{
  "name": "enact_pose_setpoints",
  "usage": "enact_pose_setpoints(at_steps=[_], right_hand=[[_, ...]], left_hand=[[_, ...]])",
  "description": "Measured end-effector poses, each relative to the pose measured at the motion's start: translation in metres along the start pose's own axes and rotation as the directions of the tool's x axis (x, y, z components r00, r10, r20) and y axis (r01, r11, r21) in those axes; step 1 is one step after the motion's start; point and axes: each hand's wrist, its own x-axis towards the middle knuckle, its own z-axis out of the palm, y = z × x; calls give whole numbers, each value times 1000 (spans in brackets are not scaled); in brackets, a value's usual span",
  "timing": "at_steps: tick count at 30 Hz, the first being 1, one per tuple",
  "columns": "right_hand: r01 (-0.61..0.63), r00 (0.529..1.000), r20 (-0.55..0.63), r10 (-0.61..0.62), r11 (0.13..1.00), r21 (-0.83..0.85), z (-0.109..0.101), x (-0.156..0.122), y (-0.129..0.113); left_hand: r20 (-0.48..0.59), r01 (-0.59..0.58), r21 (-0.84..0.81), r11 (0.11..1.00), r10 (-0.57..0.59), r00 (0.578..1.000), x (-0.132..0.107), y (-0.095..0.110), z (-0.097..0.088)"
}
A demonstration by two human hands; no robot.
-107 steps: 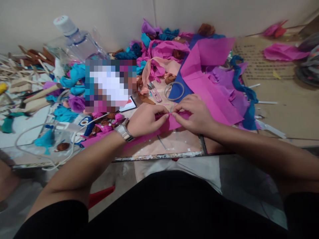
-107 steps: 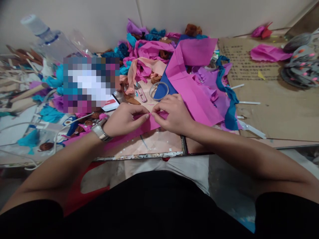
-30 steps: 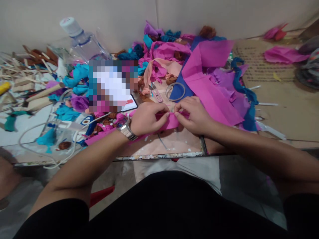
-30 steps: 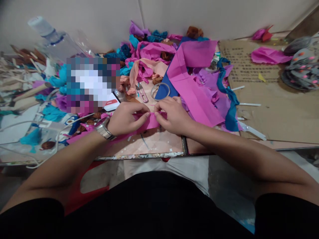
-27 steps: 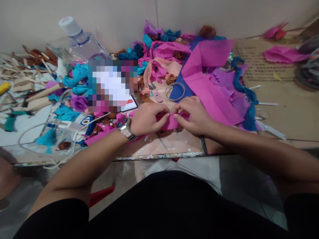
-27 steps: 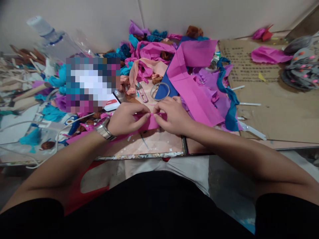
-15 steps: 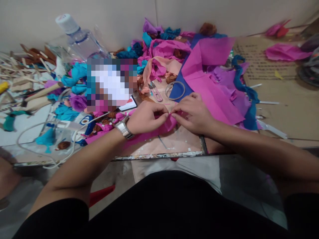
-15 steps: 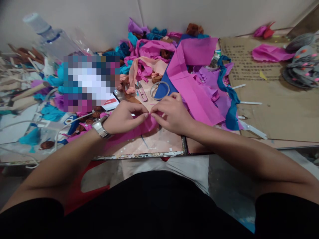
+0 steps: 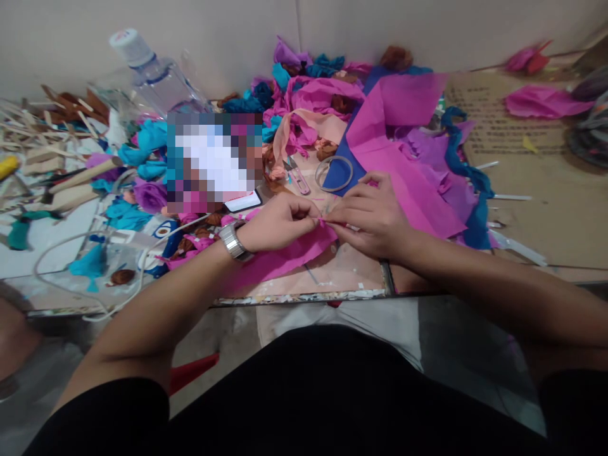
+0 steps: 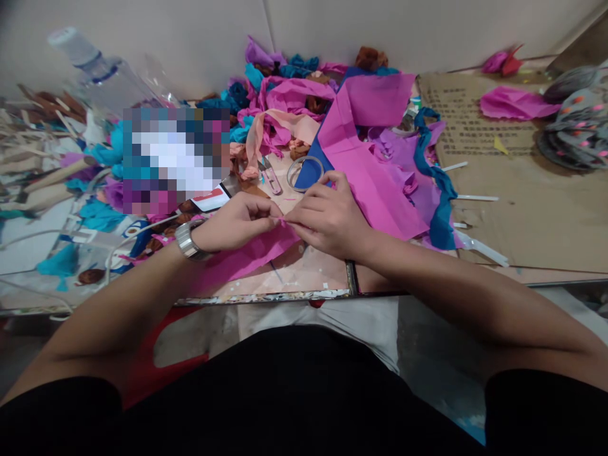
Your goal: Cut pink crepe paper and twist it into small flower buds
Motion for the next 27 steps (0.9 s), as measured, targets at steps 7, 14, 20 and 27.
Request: enact_pose_setpoints(at_steps=[7, 14, 20, 27], right_hand=[[15, 1000, -2, -15, 1000, -6, -3, 0, -1], [-12, 997, -74, 11, 1000, -17, 5, -1, 1], [-143, 990, -8, 143, 989, 24, 7, -2, 1], [-229, 973, 47, 225, 967, 109, 10, -2, 2]], left_hand=[[0, 22, -46, 999, -22, 1000, 1, -3, 1], [-61, -100, 72, 992, 104, 993, -1, 1, 5], [-131, -199, 359, 912, 260, 957, -7, 3, 9], [-59, -314, 692, 650, 485, 873, -6, -9, 13]])
